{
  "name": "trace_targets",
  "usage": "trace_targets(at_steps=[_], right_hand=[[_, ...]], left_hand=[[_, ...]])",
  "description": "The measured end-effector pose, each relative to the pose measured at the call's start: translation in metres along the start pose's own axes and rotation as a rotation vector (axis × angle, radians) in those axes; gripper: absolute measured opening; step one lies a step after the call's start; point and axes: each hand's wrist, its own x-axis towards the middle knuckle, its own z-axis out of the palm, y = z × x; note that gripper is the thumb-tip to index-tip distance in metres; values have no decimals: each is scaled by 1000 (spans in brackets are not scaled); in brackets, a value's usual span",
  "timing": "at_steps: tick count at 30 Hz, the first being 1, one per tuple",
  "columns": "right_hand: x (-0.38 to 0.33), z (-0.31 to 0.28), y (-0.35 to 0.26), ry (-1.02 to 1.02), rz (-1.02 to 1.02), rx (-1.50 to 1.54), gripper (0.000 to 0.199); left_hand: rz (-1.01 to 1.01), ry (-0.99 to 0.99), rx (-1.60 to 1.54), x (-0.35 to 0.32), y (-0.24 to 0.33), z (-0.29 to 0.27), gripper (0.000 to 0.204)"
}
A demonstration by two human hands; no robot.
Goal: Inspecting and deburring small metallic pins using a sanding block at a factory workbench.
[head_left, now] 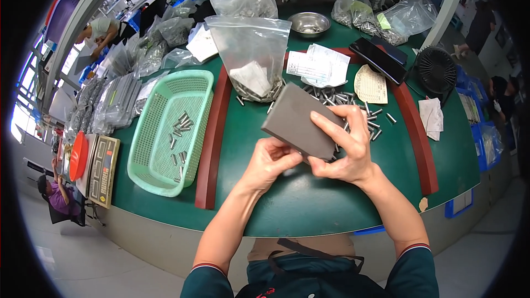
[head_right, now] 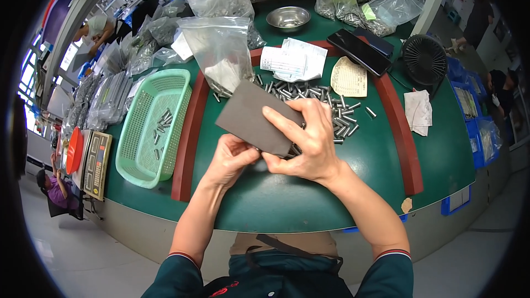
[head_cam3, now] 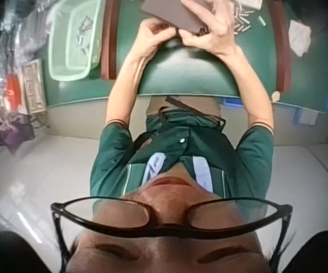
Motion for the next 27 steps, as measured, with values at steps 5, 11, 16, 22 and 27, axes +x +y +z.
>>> trace_targets(at_steps=[5,11,16,22,27], right_hand=[[-5,0,0,-29,-4,-12,66],[11,-5,17,155,131,0,65],[-5,-12,22,136,181,-51,65],[-5,-13,13,21,69,-72,68],[-3,-11,12,-75,-10,-71,68]], left_hand=[[89,-17,-182,-1,10,-12,26],[-4,-100,0,1,2,5,37],[-1,-87,-99,2,5,-5,43],[44,-33,-132,2,3,-11,43],[57,-22,-138,2,6,-15,39]])
